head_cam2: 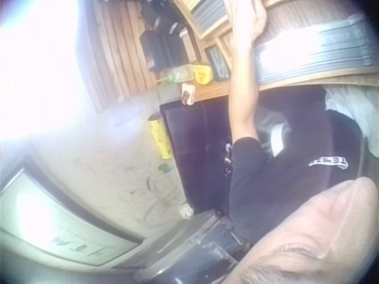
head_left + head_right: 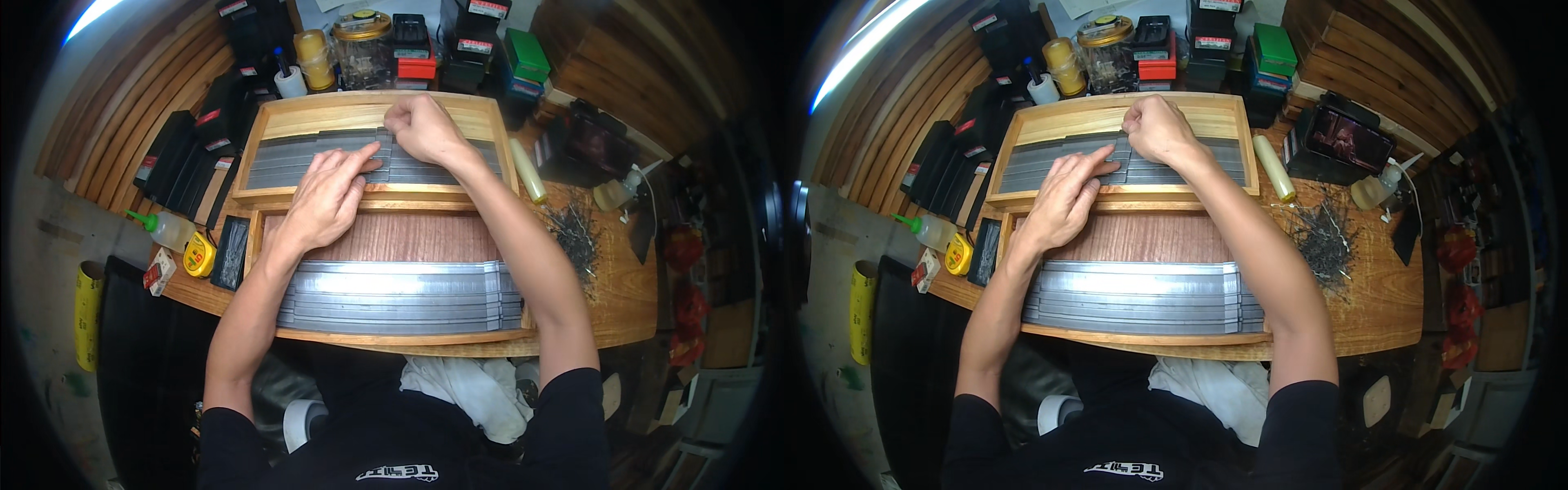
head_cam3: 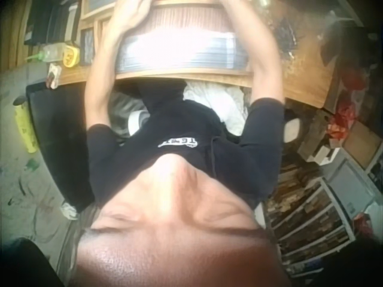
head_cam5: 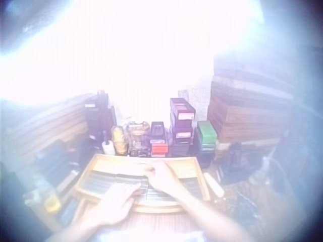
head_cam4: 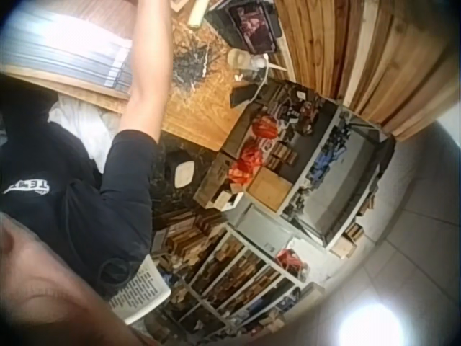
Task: The person picks up small metal strips and pins from a wooden tray, aligns them by hand, and inserts the pins into the strips. The person repeats this process for several strips, placing the assembled pieces back into the tray.
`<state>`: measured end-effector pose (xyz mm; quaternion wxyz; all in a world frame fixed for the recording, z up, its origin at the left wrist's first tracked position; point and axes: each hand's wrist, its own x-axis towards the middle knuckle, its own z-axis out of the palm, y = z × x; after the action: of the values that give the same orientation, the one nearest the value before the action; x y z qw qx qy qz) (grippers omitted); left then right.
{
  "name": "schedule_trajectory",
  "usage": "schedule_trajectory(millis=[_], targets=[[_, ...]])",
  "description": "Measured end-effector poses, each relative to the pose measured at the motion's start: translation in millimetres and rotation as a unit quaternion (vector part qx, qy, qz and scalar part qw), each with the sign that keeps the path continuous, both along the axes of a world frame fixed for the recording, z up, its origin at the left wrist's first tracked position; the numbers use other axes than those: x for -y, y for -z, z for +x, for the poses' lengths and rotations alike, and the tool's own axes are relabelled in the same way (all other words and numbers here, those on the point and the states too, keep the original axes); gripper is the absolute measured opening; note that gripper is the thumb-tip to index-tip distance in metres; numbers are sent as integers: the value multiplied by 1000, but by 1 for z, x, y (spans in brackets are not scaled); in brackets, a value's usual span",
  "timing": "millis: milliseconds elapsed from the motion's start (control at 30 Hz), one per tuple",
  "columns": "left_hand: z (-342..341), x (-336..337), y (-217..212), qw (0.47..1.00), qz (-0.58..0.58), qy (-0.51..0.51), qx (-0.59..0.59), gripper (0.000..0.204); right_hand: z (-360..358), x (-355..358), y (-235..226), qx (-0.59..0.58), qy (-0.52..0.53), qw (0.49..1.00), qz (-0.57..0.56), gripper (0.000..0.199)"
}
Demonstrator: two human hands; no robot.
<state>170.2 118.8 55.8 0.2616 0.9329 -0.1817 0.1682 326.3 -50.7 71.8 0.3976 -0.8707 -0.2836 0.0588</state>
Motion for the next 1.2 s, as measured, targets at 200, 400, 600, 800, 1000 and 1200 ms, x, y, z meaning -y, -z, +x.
schedule_trajectory(millis=[200, 400, 600, 800, 1000, 1200], targets=[[1, 3, -2, 999, -28, -17, -6, 50, -15, 14, -13, -84, -134, 982, -100, 21], [3, 1, 6, 998, -56, -33, 17, 50, -28, 3, -20, -98, -128, 975, -152, 30], [3, 5, 1, 993, -97, -62, -1, 48, -24, -5, -11, -121, -104, 976, -146, 38], [4, 3, 7, 987, -134, -79, 41, 42, -51, 18, -28, 16, -115, 993, 4, 32], [2, 0, 7, 992, -84, -76, 61, 37, -73, 158, -56, 294, 85, 944, 119, 21], [12, 18, 11, 988, -46, -85, 118, 27, -31, 350, -46, 307, 365, 858, 189, 41]])
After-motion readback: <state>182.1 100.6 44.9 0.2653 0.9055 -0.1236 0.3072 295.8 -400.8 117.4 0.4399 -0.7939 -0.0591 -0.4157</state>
